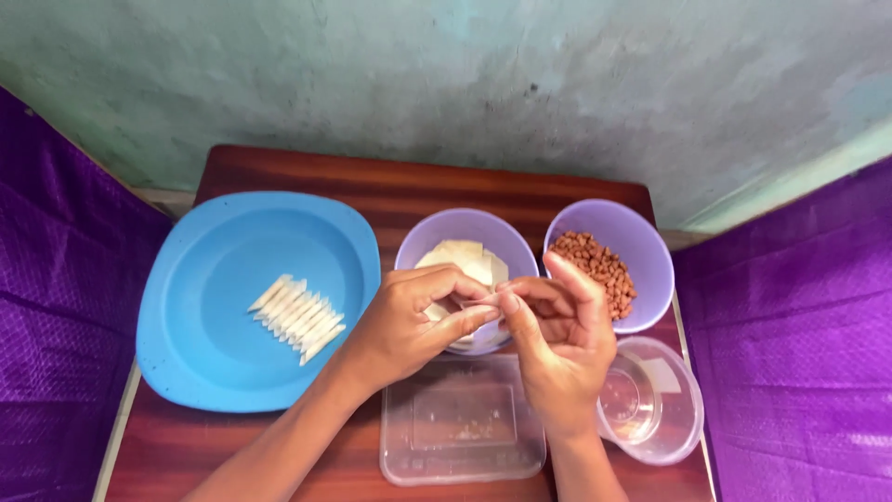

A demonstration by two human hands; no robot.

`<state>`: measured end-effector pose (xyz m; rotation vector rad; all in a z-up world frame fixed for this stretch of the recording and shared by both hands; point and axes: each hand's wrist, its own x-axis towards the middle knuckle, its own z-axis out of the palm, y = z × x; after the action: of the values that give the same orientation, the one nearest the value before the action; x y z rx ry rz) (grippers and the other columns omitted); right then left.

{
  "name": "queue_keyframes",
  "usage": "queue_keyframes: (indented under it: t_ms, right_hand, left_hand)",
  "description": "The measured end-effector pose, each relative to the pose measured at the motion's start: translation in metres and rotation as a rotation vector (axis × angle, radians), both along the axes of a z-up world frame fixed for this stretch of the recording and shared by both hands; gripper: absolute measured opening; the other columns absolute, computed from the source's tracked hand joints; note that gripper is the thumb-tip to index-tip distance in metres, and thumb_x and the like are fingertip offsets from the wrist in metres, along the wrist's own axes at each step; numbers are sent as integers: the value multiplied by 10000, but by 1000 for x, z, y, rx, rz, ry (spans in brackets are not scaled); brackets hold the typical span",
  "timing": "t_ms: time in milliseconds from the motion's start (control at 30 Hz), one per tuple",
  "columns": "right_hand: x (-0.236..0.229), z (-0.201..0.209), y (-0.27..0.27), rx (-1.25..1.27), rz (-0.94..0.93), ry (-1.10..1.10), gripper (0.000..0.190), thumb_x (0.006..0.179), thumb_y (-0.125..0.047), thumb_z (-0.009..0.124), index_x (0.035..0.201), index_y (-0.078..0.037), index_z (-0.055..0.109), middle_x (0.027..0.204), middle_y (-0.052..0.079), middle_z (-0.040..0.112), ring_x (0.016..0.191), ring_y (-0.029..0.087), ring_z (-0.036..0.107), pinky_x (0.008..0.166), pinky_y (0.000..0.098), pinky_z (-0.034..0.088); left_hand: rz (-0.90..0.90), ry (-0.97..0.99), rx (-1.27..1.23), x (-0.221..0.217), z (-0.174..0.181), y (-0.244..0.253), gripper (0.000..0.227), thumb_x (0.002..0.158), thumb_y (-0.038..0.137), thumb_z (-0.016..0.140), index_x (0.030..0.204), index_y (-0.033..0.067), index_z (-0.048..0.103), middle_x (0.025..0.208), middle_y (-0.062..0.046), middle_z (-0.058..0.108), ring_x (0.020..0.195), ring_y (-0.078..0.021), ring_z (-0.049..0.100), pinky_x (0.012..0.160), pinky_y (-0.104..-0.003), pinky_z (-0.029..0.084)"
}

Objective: Wrapping individual peanuts in small squares of dough and rolling them into small cylinders for snack preparation.

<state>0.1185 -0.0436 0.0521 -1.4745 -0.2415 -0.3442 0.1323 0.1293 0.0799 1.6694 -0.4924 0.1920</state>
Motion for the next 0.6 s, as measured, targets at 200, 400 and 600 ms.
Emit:
queue_keyframes:
  t_ms: [200, 400, 600]
  right_hand:
    - [2, -4, -2, -80, -22, -17, 398, 1009, 21, 557, 1395, 3, 463, 1064, 170, 700, 813, 170, 678, 741, 238, 601]
    - [2, -4, 3, 12, 4, 38, 515, 920, 85, 664, 1390, 14, 464, 1058, 197, 703, 852, 179, 693, 757, 253, 616]
    - [2, -8, 0, 34, 5, 2, 555, 908, 90, 678, 1401, 4, 437, 1116, 186, 655, 912, 202, 703, 802, 275, 650]
  left_hand:
    - [19, -32, 21, 3, -4, 3, 91, 909, 74, 685, 953, 7, 731, 797, -27, 704, 606, -108, 543, 554, -248, 443]
    - [-12, 21, -40, 3, -13, 5, 257, 946, 122, 645, 1151, -24, 698, 1066, -90, 759, 675, -113, 621, 592, -236, 524]
    - [105, -228, 57, 4, -19, 3, 370, 835, 34, 777, 1190, 25, 673, 1124, -110, 763, 832, -160, 700, 674, -251, 545]
